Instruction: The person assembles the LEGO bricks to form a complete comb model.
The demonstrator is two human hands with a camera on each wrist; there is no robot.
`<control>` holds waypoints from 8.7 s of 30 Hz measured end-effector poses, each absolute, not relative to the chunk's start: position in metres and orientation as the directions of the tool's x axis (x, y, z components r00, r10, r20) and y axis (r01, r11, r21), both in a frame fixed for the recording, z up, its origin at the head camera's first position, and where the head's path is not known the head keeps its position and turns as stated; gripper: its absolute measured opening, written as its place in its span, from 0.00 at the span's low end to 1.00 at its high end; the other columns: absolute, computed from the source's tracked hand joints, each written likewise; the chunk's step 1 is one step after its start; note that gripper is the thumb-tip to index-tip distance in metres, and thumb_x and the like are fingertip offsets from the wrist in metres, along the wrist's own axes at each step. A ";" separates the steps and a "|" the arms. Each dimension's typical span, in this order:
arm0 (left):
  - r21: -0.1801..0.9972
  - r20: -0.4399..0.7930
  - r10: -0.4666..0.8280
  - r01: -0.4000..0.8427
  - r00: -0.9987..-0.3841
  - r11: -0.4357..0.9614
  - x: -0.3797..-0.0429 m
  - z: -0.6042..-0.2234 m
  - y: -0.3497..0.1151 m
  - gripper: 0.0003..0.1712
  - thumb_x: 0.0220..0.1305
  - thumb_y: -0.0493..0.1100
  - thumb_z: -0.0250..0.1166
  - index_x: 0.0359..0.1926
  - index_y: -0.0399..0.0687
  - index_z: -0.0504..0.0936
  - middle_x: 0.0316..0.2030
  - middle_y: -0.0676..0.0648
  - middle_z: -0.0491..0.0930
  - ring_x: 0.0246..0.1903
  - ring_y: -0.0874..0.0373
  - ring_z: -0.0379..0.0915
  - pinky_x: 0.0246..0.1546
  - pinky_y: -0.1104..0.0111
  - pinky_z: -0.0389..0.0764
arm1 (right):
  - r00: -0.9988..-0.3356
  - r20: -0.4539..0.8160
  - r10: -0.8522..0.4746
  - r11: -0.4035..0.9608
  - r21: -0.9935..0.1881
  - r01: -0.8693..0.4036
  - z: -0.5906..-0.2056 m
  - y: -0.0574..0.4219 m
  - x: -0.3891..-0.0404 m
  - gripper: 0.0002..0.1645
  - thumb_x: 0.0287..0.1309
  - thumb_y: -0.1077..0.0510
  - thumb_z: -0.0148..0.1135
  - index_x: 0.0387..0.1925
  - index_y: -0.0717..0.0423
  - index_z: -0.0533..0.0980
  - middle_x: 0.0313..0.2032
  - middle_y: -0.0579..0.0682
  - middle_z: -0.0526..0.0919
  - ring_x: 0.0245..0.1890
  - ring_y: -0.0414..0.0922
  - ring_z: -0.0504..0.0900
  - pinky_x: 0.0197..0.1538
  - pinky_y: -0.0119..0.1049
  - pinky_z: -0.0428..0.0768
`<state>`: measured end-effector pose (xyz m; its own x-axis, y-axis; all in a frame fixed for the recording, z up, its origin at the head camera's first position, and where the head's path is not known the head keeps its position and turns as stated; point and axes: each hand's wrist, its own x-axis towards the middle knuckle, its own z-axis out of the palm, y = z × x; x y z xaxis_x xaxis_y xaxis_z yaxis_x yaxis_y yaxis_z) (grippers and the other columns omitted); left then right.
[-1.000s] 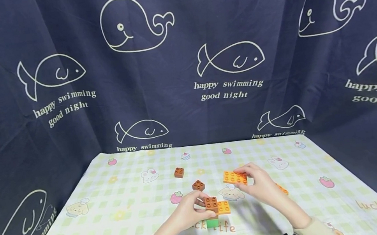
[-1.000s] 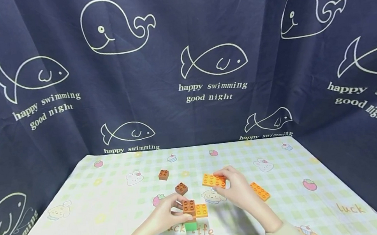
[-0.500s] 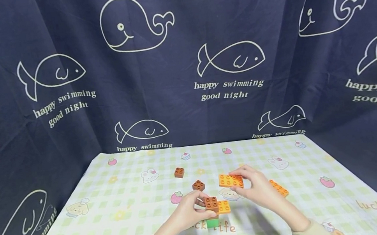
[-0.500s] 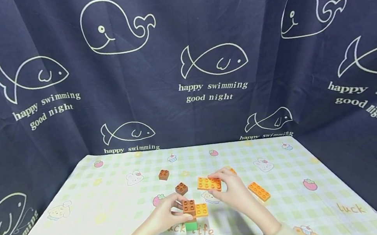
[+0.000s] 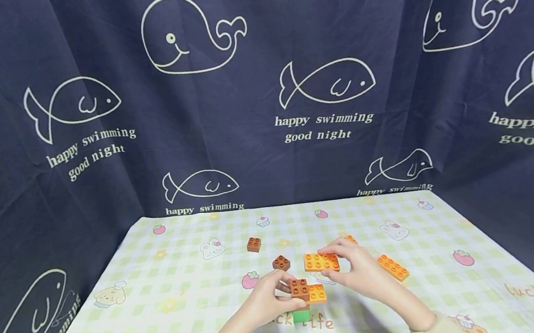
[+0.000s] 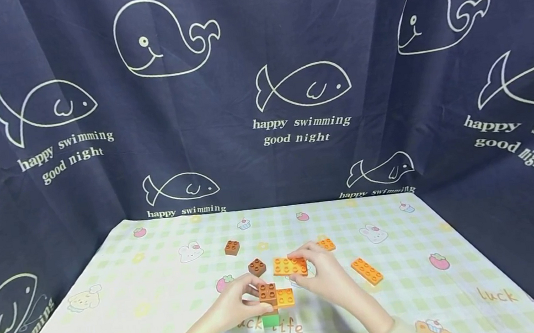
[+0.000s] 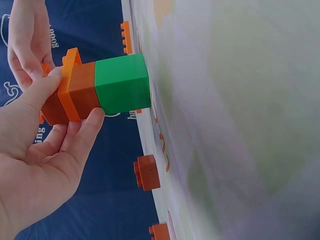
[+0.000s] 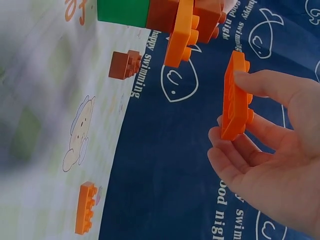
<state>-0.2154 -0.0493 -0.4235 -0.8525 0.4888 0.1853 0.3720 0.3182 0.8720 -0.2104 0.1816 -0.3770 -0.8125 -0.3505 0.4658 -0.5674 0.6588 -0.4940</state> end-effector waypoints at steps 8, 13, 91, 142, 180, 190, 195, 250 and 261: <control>0.875 0.192 0.495 0.376 -0.847 0.304 -0.215 -0.424 -0.049 0.21 0.50 0.43 0.73 0.44 0.42 0.76 0.42 0.47 0.76 0.39 0.60 0.76 0.36 0.80 0.80 | -0.806 0.447 -0.389 0.638 -0.500 -0.585 -0.380 0.178 -0.210 0.20 0.48 0.58 0.70 0.46 0.52 0.79 0.43 0.41 0.80 0.46 0.44 0.79 0.52 0.44 0.79; 0.877 0.183 0.501 0.370 -0.846 0.305 -0.216 -0.424 -0.049 0.21 0.51 0.42 0.73 0.44 0.42 0.76 0.42 0.47 0.76 0.40 0.59 0.76 0.36 0.80 0.80 | -0.793 0.445 -0.415 0.623 -0.497 -0.605 -0.382 0.176 -0.211 0.20 0.48 0.59 0.70 0.46 0.52 0.79 0.43 0.41 0.80 0.46 0.44 0.79 0.52 0.44 0.79; 0.840 0.193 0.503 0.407 -0.842 0.358 -0.218 -0.429 -0.051 0.20 0.50 0.44 0.73 0.40 0.42 0.75 0.40 0.47 0.76 0.41 0.57 0.76 0.35 0.81 0.80 | -0.728 0.311 -0.611 0.486 -0.578 -0.656 -0.383 0.171 -0.208 0.20 0.54 0.55 0.66 0.49 0.56 0.79 0.38 0.43 0.76 0.36 0.34 0.72 0.36 0.29 0.77; 0.829 0.196 0.516 0.422 -0.834 0.367 -0.219 -0.429 -0.054 0.20 0.50 0.46 0.73 0.40 0.44 0.75 0.41 0.48 0.78 0.41 0.58 0.78 0.36 0.81 0.79 | -0.705 0.281 -0.651 0.489 -0.555 -0.673 -0.384 0.169 -0.215 0.20 0.47 0.60 0.67 0.46 0.52 0.80 0.29 0.43 0.67 0.30 0.41 0.69 0.30 0.30 0.75; 0.815 0.222 0.523 0.451 -0.823 0.364 -0.220 -0.434 -0.050 0.19 0.47 0.47 0.74 0.37 0.46 0.76 0.40 0.50 0.80 0.38 0.63 0.78 0.36 0.80 0.79 | -0.762 0.168 -0.626 0.538 -0.615 -0.577 -0.411 0.175 -0.223 0.24 0.49 0.43 0.69 0.45 0.47 0.75 0.37 0.35 0.80 0.38 0.33 0.76 0.43 0.30 0.76; 0.819 0.221 0.524 0.449 -0.823 0.359 -0.222 -0.433 -0.051 0.19 0.47 0.47 0.74 0.37 0.47 0.76 0.40 0.50 0.80 0.39 0.63 0.78 0.39 0.79 0.79 | -0.774 0.144 -0.617 0.554 -0.618 -0.557 -0.413 0.172 -0.225 0.24 0.47 0.41 0.69 0.44 0.45 0.75 0.35 0.33 0.80 0.35 0.32 0.75 0.41 0.29 0.73; 0.817 0.217 0.522 0.446 -0.825 0.365 -0.222 -0.432 -0.052 0.19 0.47 0.48 0.74 0.37 0.48 0.76 0.40 0.50 0.80 0.39 0.64 0.78 0.39 0.78 0.79 | -0.779 0.158 -0.606 0.550 -0.625 -0.554 -0.413 0.169 -0.224 0.22 0.47 0.42 0.70 0.41 0.45 0.74 0.32 0.33 0.79 0.31 0.31 0.74 0.37 0.27 0.73; 0.813 0.093 0.655 0.437 -0.750 0.385 -0.228 -0.418 -0.071 0.23 0.55 0.45 0.69 0.52 0.49 0.76 0.47 0.51 0.77 0.46 0.59 0.75 0.44 0.73 0.80 | -0.773 0.154 -0.615 0.423 -0.763 -0.489 -0.423 0.168 -0.228 0.18 0.48 0.49 0.70 0.36 0.49 0.70 0.29 0.40 0.79 0.26 0.32 0.73 0.31 0.27 0.75; 0.791 0.179 0.568 0.460 -0.804 0.402 -0.243 -0.417 -0.075 0.14 0.65 0.47 0.59 0.50 0.49 0.78 0.46 0.48 0.81 0.43 0.58 0.78 0.43 0.73 0.79 | -0.774 0.152 -0.614 0.440 -0.749 -0.496 -0.421 0.167 -0.227 0.19 0.49 0.48 0.70 0.36 0.50 0.70 0.28 0.39 0.79 0.26 0.32 0.74 0.32 0.28 0.76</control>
